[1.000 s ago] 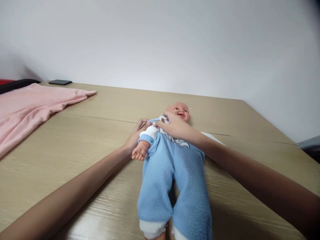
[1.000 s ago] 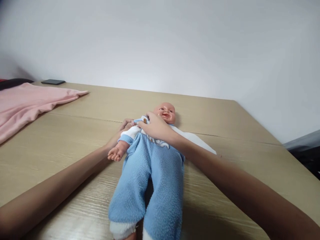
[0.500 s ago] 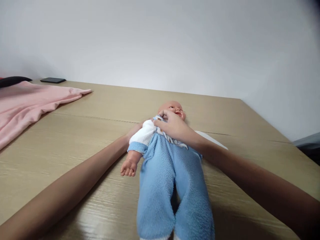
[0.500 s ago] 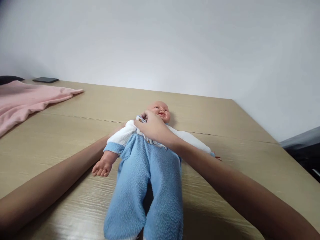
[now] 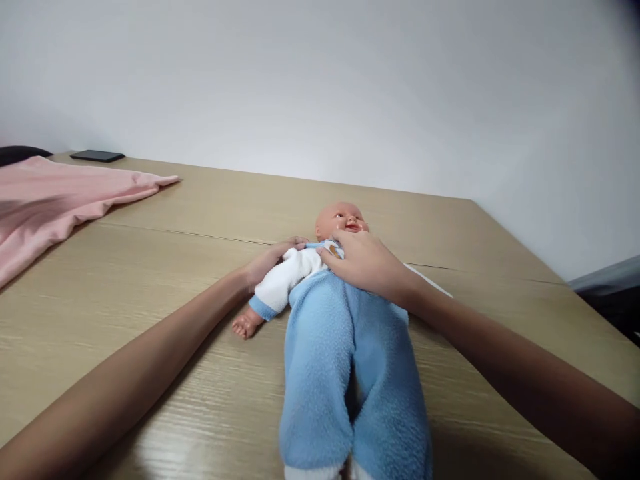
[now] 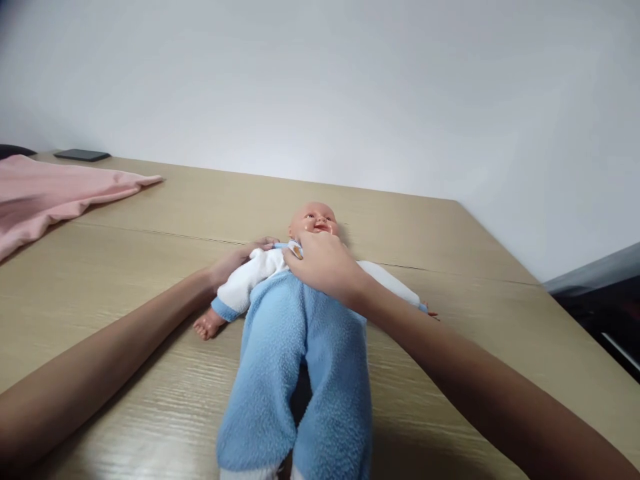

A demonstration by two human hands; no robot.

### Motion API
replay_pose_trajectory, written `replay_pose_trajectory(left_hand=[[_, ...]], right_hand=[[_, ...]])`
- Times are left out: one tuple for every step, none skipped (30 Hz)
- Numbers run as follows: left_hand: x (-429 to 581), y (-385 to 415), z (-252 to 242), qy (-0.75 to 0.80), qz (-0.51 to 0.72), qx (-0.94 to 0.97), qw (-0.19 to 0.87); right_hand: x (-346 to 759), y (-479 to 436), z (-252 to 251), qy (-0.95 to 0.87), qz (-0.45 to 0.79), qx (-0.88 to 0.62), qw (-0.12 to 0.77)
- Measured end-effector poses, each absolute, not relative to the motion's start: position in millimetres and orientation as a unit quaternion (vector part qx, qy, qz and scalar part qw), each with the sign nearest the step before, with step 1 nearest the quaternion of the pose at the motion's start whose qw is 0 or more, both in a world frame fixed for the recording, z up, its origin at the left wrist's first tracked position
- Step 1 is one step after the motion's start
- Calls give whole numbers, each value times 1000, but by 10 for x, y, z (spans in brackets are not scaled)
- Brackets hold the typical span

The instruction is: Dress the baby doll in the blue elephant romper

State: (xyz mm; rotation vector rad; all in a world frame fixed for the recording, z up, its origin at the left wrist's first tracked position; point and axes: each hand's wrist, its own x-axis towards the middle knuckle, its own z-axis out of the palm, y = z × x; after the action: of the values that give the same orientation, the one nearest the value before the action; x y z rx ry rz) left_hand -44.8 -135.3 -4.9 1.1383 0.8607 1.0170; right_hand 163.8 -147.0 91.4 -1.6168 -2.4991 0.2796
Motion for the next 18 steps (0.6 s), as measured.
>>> replay_pose_trajectory(left_hand=[[-463,-1328,-16,375,442,506,638],[-488,-1320,25,375,438,513,636],[-523,-1328,76,379,430,523,631],[-568,-1348,138,390,415,538,621],[-622,-1377,208,410,390,559,607],[-680,-1410,286,436,356,581,587],[-742,-1443,366,466,314,604,565],[-802,-1475,445,497,265,625,540],[-858,-1502,519,524,217,641,516],[-908,-1524,584,542,179,653,498],[-951,-1539,637,549,150,664,484],[-986,-1549,677,548,132,675,476],[-1012,-1554,703,540,124,685,473],[-1032,-1555,717,531,123,691,475],[-1046,-1553,718,521,126,695,479],[-1056,-1549,709,513,128,698,483],[-1064,-1543,690,509,130,699,486],[-1070,-1536,665,506,132,700,486]], right_hand=[[1641,-1471,911,-833,97,-539,76],[1642,-1472,910,-832,101,-539,77],[1642,-1475,908,-832,104,-539,79],[1641,-1478,907,-833,106,-537,82],[1639,-1482,904,-835,105,-534,86],[1635,-1486,900,-837,100,-530,90],[1630,-1489,895,-840,91,-527,94],[1622,-1493,889,-841,79,-527,96],[1611,-1497,883,-839,65,-531,97],[1598,-1501,880,-835,50,-539,96],[1582,-1507,879,-831,36,-548,92],[1564,-1514,881,-825,24,-557,88],[1546,-1521,885,-821,14,-565,82],[1529,-1528,891,-818,6,-570,78],[1514,-1533,896,-817,1,-572,75],[1503,-1535,901,-817,-2,-571,75],[1499,-1536,906,-820,-1,-568,76],[1504,-1533,911,-823,5,-563,76]])
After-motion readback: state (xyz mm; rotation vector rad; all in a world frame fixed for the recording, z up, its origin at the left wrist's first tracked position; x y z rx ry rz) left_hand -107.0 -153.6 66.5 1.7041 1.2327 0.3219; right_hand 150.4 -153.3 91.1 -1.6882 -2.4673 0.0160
